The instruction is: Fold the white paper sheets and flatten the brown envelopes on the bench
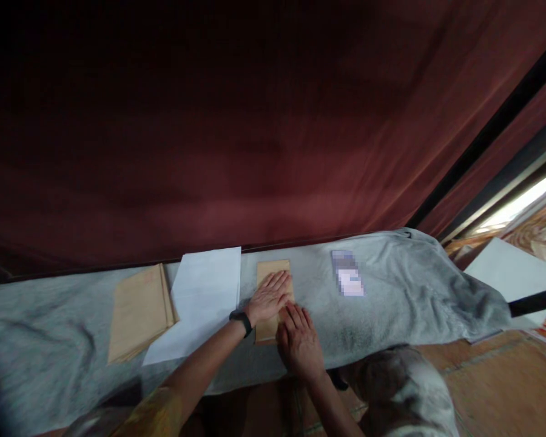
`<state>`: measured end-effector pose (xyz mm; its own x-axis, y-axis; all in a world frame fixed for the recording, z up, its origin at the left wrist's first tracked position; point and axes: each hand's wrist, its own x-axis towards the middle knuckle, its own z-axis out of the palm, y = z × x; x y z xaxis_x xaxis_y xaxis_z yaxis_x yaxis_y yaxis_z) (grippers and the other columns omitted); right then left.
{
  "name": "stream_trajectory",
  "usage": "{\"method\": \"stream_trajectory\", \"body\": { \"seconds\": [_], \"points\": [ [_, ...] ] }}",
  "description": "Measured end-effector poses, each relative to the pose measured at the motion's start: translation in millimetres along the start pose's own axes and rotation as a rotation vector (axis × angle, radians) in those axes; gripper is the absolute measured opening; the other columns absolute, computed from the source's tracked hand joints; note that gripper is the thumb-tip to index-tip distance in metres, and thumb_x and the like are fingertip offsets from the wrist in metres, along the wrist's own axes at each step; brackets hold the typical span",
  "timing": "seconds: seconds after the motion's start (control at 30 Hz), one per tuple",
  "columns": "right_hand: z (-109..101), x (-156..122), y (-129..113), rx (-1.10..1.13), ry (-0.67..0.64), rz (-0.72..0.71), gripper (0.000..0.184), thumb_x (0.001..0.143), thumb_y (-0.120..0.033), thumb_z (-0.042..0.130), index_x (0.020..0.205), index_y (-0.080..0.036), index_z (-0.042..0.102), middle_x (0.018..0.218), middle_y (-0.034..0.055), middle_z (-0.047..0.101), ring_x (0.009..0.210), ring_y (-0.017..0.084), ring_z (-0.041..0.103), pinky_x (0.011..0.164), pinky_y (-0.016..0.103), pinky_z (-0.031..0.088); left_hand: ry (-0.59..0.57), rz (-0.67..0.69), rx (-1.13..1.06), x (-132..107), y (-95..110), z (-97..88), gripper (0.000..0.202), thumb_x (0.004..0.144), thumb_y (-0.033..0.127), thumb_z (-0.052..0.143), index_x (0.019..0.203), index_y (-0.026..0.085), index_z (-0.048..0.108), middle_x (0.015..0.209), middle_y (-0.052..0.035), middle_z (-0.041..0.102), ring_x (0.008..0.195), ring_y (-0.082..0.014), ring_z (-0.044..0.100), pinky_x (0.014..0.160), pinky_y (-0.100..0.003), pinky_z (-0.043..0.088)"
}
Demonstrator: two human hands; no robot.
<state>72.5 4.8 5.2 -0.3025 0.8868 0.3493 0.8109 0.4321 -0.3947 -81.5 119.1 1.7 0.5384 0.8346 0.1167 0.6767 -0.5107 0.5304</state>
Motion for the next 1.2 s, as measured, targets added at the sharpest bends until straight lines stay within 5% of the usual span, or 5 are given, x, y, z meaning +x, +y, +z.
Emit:
{"method": "stream_trajectory", "body": {
  "seconds": [0.4,0.6,0.87,1.03,1.2],
  "points": [
    [8,-3,29,0.238,0.023,0.032,0.044,0.097,-0.015,0.033,0.134,-0.019,0.057,0.135,0.0119,0.062,0.129,0.022,0.055,0.112,0.046,0.044,0.006,0.043,-0.111,-75,40,0.5,0.053,0.098,0.031,0.044,0.15,0.021,0.043,0.16,-0.008,0.038,0.151,-0.021,0.028,0.127,-0.044,0.008],
    [17,39,33,0.113,-0.129,-0.092,0.047,0.103,-0.028,0.035,0.149,-0.022,0.047,0.155,0.0098,0.047,0.145,0.023,0.039,0.12,0.05,0.028,-0.039,0.076,-0.178,-117,57,-4.2,0.053,0.094,0.035,0.057,0.147,0.028,0.049,0.156,-0.0064,0.046,0.15,-0.0249,0.032,0.126,-0.046,0.013],
    [37,105,49,-0.108,-0.2,-0.099,0.053,0.104,-0.033,0.041,0.156,-0.023,0.035,0.161,0.0092,0.035,0.15,0.024,0.029,0.123,0.05,0.019,-0.092,0.136,0.036,-124,54,0.1,0.063,0.095,0.038,0.058,0.154,0.028,0.037,0.163,-0.0052,0.032,0.152,-0.0263,0.025,0.126,-0.049,0.012],
    [42,113,48,-0.256,-0.173,-0.044,0.056,0.105,-0.033,0.041,0.158,-0.019,0.029,0.162,0.0132,0.032,0.15,0.026,0.029,0.122,0.053,0.022,-0.085,0.188,0.238,-126,51,4.9,0.064,0.099,0.053,0.046,0.154,0.023,0.036,0.166,-0.0068,0.025,0.154,-0.0269,0.02,0.126,-0.048,0.009],
    [34,86,47,-0.147,-0.296,-0.398,0.057,0.105,-0.036,0.041,0.158,-0.022,0.027,0.163,0.0084,0.031,0.15,0.022,0.029,0.124,0.048,0.023,-0.075,0.251,0.314,-131,48,8.6,0.075,0.098,0.063,0.039,0.157,0.018,0.029,0.164,-0.0082,0.031,0.153,-0.0256,0.021,0.126,-0.045,0.008]
  ]
}}
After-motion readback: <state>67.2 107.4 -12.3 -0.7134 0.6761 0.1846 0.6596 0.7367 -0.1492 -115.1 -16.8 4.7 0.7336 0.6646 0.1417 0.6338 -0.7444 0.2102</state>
